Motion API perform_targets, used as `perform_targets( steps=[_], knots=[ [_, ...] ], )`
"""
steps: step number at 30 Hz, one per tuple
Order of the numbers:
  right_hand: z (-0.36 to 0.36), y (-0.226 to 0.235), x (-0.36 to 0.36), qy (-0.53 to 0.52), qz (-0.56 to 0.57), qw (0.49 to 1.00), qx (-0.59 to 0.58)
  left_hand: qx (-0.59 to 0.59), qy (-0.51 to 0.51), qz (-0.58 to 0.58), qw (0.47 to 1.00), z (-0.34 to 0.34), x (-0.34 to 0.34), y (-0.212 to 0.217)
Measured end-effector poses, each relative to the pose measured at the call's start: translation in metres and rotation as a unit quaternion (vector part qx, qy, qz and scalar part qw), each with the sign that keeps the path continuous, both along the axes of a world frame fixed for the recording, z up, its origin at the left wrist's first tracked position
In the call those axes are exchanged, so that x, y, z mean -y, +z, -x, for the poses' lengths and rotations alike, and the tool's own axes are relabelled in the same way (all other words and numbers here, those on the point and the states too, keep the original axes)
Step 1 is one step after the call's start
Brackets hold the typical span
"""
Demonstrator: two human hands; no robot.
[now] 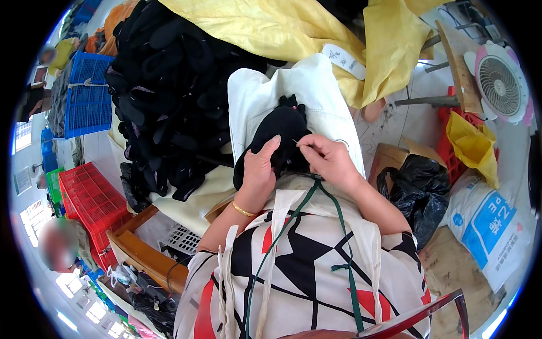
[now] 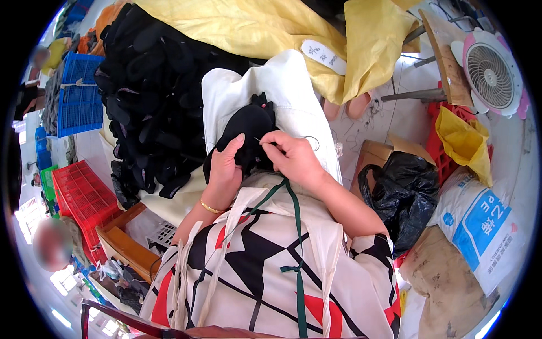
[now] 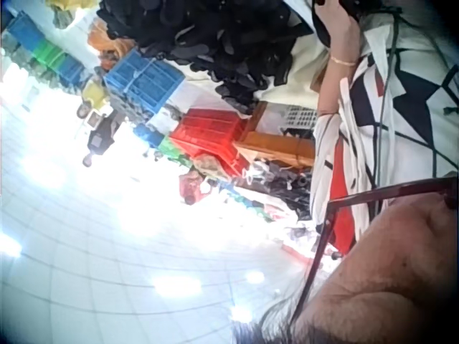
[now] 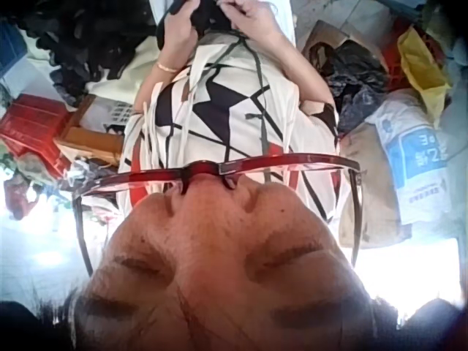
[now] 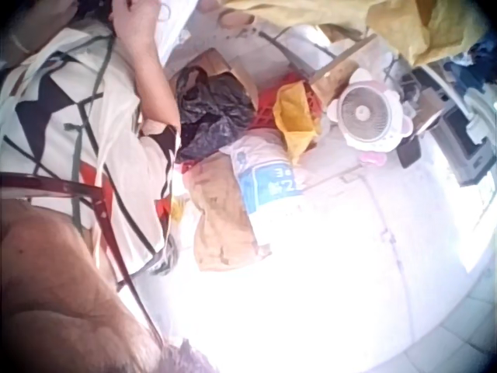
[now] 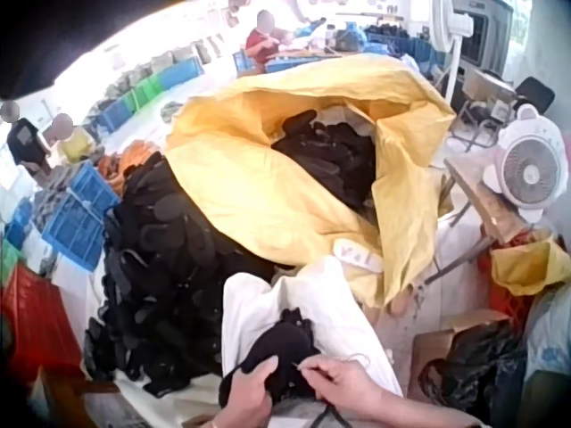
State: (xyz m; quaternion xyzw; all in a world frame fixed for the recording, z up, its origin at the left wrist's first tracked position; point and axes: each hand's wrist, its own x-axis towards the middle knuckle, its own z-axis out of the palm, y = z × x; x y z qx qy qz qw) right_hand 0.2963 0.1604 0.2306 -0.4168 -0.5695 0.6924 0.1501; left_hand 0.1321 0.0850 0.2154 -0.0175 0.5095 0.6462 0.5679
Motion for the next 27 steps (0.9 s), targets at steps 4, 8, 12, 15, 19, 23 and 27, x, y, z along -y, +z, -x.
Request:
perform_targets(
  steps=[4,8,12,15,19,23,27],
  knots=[
    [0.013,-0.008,-0.003,0.028,-0.038,0.999,0.016,0.002,-0.004,0.016,1.0,0.0,0.002,0.0],
    [0.014,-0.014,-0.006,0.038,-0.036,0.998,0.02,0.02,-0.008,0.014,1.0,0.002,0.001,-0.003],
    [0.016,-0.019,-0.006,0.032,-0.05,0.998,0.013,0.019,-0.01,0.026,0.999,0.002,0.001,-0.005],
    [0.017,-0.016,-0.009,0.03,-0.044,0.998,0.03,0.018,-0.013,0.022,0.999,0.003,-0.001,-0.001],
    [0.018,-0.02,-0.009,0.031,-0.072,0.997,0.023,0.021,-0.018,0.04,0.999,0.004,0.002,0.001],
    [0.018,-0.021,-0.009,0.037,-0.099,0.994,0.015,0.026,-0.018,0.01,0.999,0.003,0.002,-0.003],
    [0.018,-0.017,-0.011,0.056,-0.129,0.99,0.032,-0.003,-0.024,0.004,1.0,0.0,0.006,-0.009]
  ],
)
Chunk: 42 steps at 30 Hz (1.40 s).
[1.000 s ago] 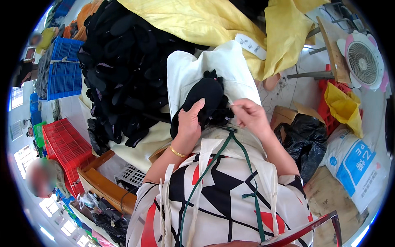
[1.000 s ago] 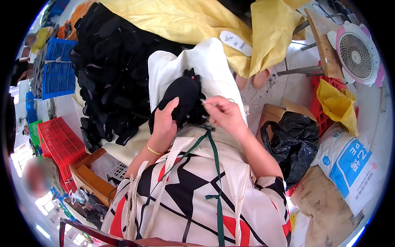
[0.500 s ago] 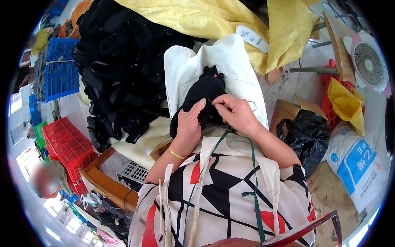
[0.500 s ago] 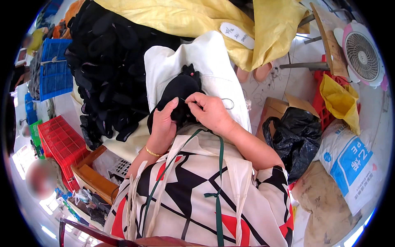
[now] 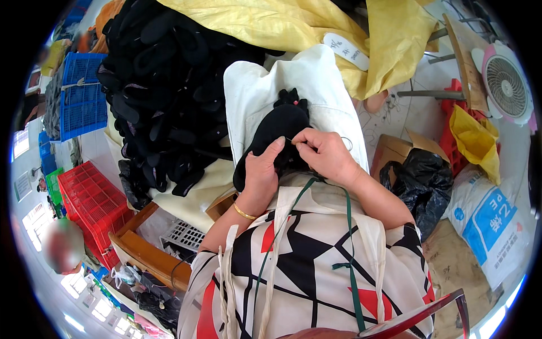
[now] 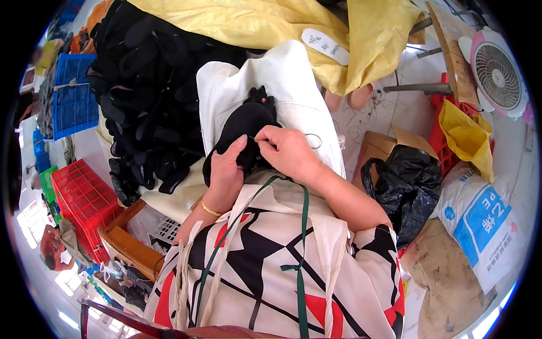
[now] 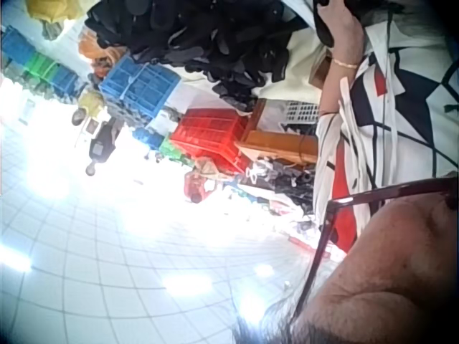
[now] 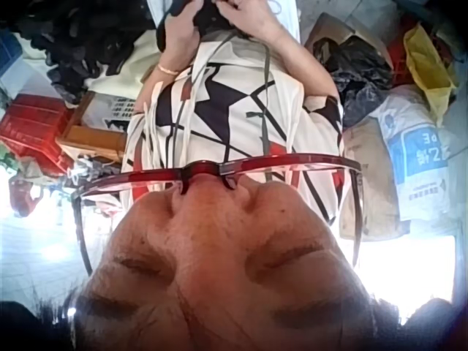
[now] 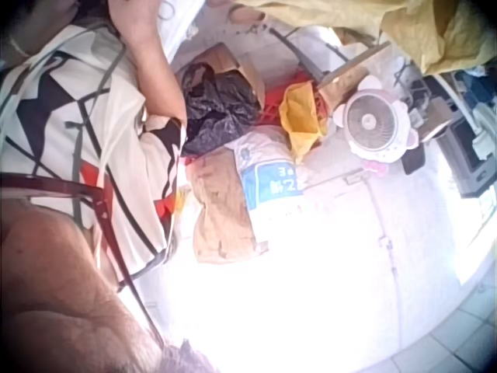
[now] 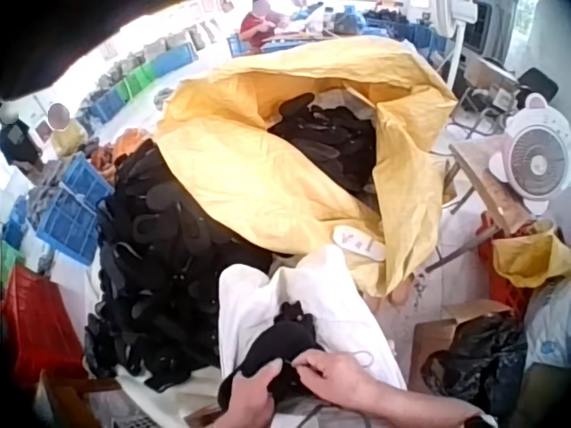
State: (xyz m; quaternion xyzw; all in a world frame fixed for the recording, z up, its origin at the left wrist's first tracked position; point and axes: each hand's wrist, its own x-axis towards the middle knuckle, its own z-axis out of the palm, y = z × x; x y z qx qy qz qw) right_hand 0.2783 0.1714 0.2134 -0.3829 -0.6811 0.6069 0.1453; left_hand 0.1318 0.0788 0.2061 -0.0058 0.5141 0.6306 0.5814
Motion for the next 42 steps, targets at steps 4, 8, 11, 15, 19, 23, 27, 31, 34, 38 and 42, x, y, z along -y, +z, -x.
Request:
perform_targets(
  steps=[4,8,11,15,19,23,27,31,34,38,42],
  knots=[
    [0.002,-0.001,0.001,0.008,0.006,1.0,0.001,-0.039,-0.016,-0.026,0.999,-0.009,0.005,0.002],
    [0.002,-0.005,0.004,-0.004,0.023,1.0,-0.004,-0.034,-0.012,-0.013,0.999,-0.009,0.002,0.01],
    [0.0,-0.01,0.007,-0.008,0.028,0.999,-0.017,-0.024,-0.018,0.003,1.0,-0.004,0.001,0.009],
    [-0.001,-0.015,0.007,-0.003,0.023,0.999,-0.024,0.009,-0.011,0.022,1.0,-0.001,-0.001,0.012],
    [-0.001,-0.019,0.008,-0.001,0.02,0.999,-0.028,0.029,0.008,0.033,0.999,0.0,-0.003,0.008],
    [0.0,-0.021,0.009,-0.001,0.011,1.0,-0.028,0.044,0.011,0.048,0.998,0.003,-0.003,0.004],
    [0.0,-0.019,0.009,-0.002,0.033,0.999,-0.018,0.06,0.003,0.054,0.997,0.006,-0.003,0.007],
    [0.002,-0.026,0.015,-0.012,0.014,0.999,-0.027,0.068,0.005,0.06,0.996,0.007,-0.003,0.006],
    [0.008,-0.028,0.02,-0.027,-0.013,0.999,-0.013,0.056,0.004,0.07,0.996,0.005,-0.003,0.006],
    [0.022,-0.003,0.008,-0.032,0.04,0.999,0.005,0.019,-0.034,0.003,0.999,-0.002,0.002,0.006],
    [0.02,-0.001,-0.009,0.057,-0.034,0.997,0.03,-0.019,-0.041,-0.007,0.999,-0.006,0.007,0.003]
  ],
)
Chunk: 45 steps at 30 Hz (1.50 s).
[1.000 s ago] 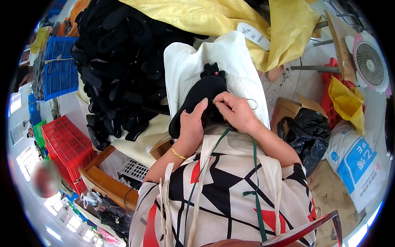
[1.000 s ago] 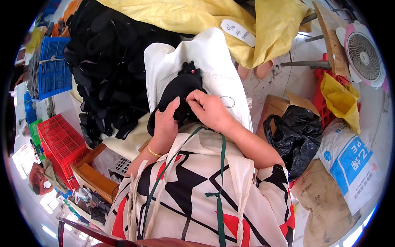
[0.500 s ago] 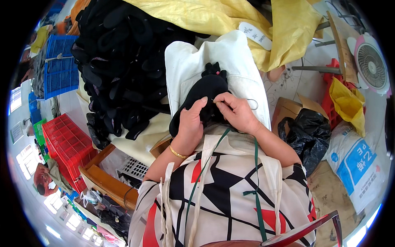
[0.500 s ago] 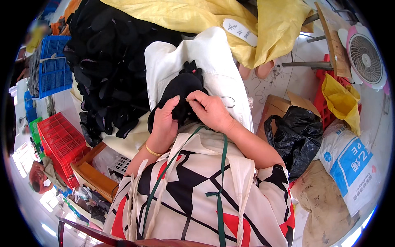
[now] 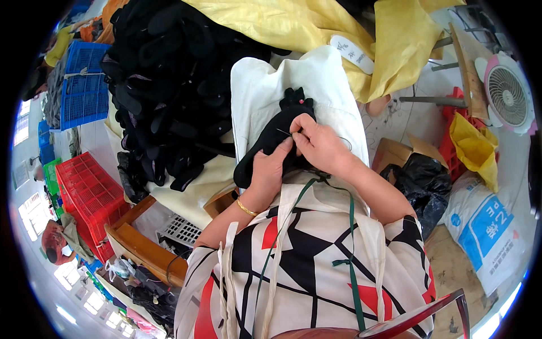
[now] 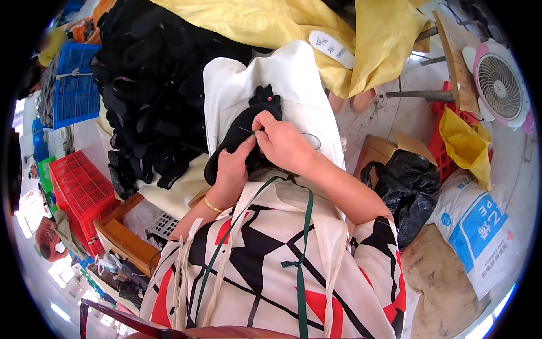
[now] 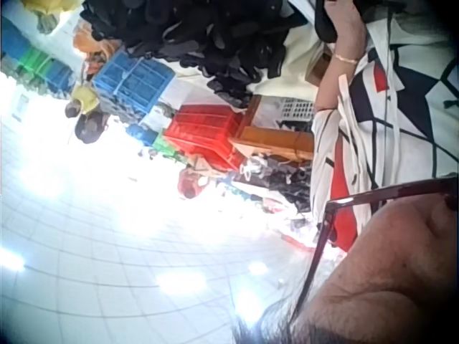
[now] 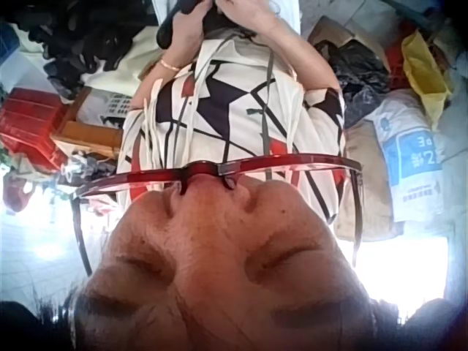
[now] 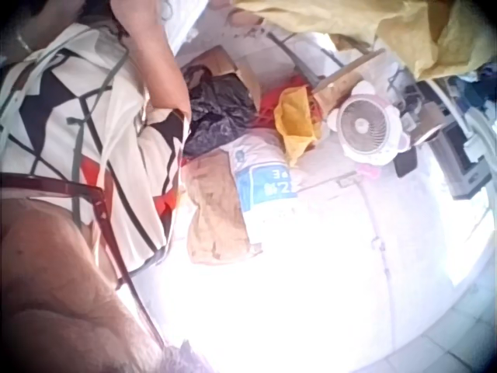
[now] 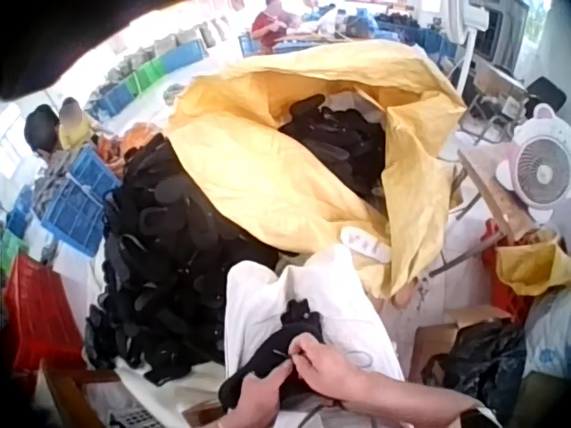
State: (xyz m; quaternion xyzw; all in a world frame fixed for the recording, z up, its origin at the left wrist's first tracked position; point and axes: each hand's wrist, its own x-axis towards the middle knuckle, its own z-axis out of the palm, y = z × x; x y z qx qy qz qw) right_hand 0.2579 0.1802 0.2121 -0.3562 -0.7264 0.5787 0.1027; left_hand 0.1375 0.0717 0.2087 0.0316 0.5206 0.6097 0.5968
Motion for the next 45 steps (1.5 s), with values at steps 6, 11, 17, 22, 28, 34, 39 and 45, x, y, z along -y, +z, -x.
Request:
perform_targets(
  steps=[6,11,17,22,28,34,39,45],
  knots=[
    [-0.001,0.019,-0.005,0.016,-0.217,0.975,-0.041,-0.103,-0.046,-0.013,0.993,-0.009,0.003,0.014],
    [-0.009,0.004,-0.01,-0.111,0.234,0.943,-0.208,-0.41,-0.266,0.047,0.871,0.034,-0.01,0.024],
    [-0.023,0.023,-0.009,-0.103,0.414,0.864,-0.268,-0.638,-0.463,-0.114,0.605,0.085,-0.077,0.069],
    [-0.074,-0.003,-0.038,-0.338,0.381,0.758,-0.407,-0.601,-0.606,-0.095,0.512,0.079,-0.09,0.033],
    [-0.17,-0.016,-0.092,-0.625,0.226,0.59,-0.459,-0.543,-0.611,-0.082,0.57,0.079,-0.091,-0.003],
    [-0.162,-0.031,-0.074,-0.622,0.13,0.652,-0.415,-0.738,-0.376,-0.209,0.52,0.058,-0.062,0.018],
    [-0.154,-0.055,-0.062,-0.57,0.081,0.733,-0.363,-0.841,-0.31,-0.124,0.426,0.035,-0.033,0.026],
    [-0.16,-0.053,-0.066,-0.565,-0.096,0.769,-0.284,-0.508,-0.368,-0.032,0.778,0.046,-0.031,-0.003]
  ],
)
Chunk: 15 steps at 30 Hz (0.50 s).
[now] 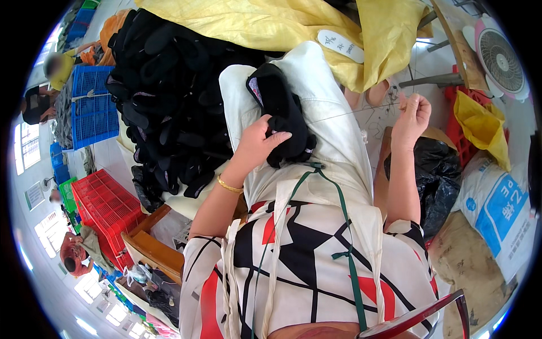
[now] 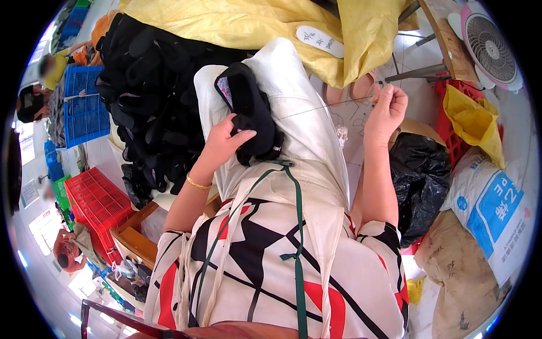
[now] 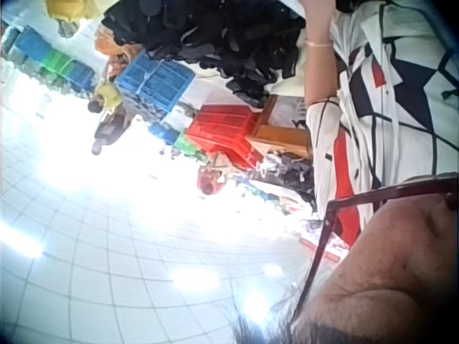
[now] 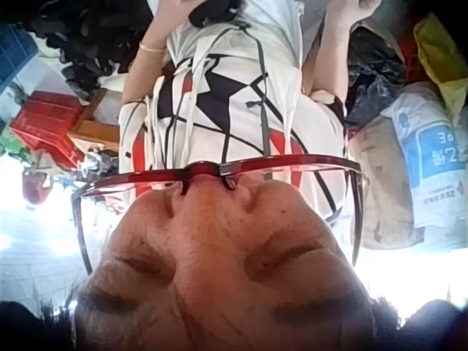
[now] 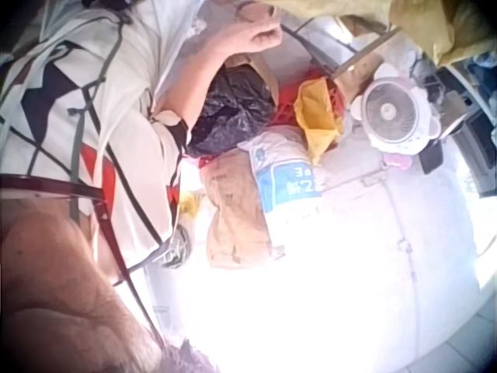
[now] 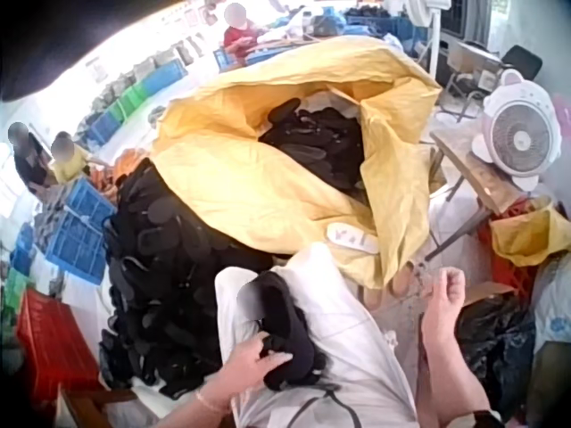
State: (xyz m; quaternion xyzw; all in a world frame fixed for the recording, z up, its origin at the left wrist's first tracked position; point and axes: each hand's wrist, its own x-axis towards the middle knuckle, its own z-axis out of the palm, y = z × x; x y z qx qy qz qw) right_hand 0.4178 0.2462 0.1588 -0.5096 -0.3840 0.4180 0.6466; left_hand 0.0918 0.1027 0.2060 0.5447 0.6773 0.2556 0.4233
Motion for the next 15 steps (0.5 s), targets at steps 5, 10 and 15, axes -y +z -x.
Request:
perform_targets(
  steps=[5,10,15],
  knots=[
    [0.01,0.001,0.007,0.04,0.013,0.995,0.092,0.246,0.068,0.079,0.964,0.007,0.005,-0.004],
    [0.051,-0.001,0.031,0.229,0.092,0.969,0.02,0.353,0.154,0.09,0.919,0.004,0.013,-0.003],
    [0.092,0.025,0.069,0.449,0.194,0.871,0.05,0.449,0.223,0.127,0.856,0.001,0.013,-0.004]
  ],
)
